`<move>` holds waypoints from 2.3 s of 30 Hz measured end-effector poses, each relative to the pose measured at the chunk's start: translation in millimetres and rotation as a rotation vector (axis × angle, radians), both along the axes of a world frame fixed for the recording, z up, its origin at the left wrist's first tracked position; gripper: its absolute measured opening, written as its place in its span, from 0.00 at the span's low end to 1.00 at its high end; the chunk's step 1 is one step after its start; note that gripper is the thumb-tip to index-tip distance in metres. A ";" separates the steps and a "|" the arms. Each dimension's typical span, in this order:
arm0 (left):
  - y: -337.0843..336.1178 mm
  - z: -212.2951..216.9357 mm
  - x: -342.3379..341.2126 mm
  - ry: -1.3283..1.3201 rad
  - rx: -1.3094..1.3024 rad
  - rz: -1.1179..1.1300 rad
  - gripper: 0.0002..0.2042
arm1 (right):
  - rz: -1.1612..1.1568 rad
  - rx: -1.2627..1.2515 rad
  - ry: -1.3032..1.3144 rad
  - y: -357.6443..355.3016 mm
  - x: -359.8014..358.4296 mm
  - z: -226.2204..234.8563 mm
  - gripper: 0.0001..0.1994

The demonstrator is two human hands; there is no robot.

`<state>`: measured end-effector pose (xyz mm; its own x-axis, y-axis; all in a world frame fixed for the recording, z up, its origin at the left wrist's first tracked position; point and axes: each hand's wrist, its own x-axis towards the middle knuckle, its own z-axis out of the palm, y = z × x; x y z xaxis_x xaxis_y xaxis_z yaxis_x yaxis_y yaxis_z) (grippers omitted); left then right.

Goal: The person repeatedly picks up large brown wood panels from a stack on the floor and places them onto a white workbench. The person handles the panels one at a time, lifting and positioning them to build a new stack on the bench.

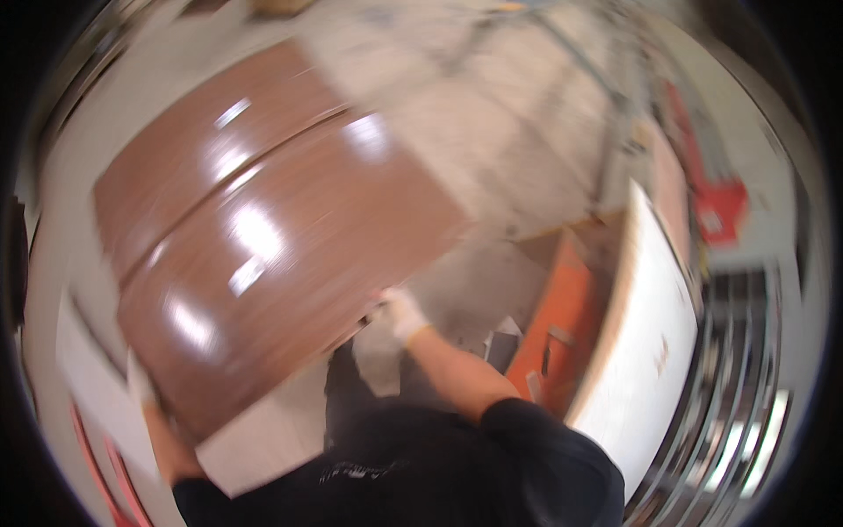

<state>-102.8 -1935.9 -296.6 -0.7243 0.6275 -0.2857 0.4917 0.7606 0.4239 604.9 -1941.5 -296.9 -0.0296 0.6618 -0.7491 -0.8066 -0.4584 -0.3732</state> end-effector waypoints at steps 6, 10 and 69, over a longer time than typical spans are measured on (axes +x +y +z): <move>33.1 1.7 -23.8 0.359 -0.188 -0.107 0.32 | 0.880 0.334 -0.880 10.8 16.6 68.0 0.14; 36.6 49.4 23.0 0.661 0.003 -0.230 0.33 | 1.173 -0.094 -1.052 -20.4 98.0 159.7 0.19; -48.3 206.8 1564.8 -1.831 -0.773 -1.165 0.44 | -0.423 -0.424 -1.428 -247.1 415.6 244.1 0.25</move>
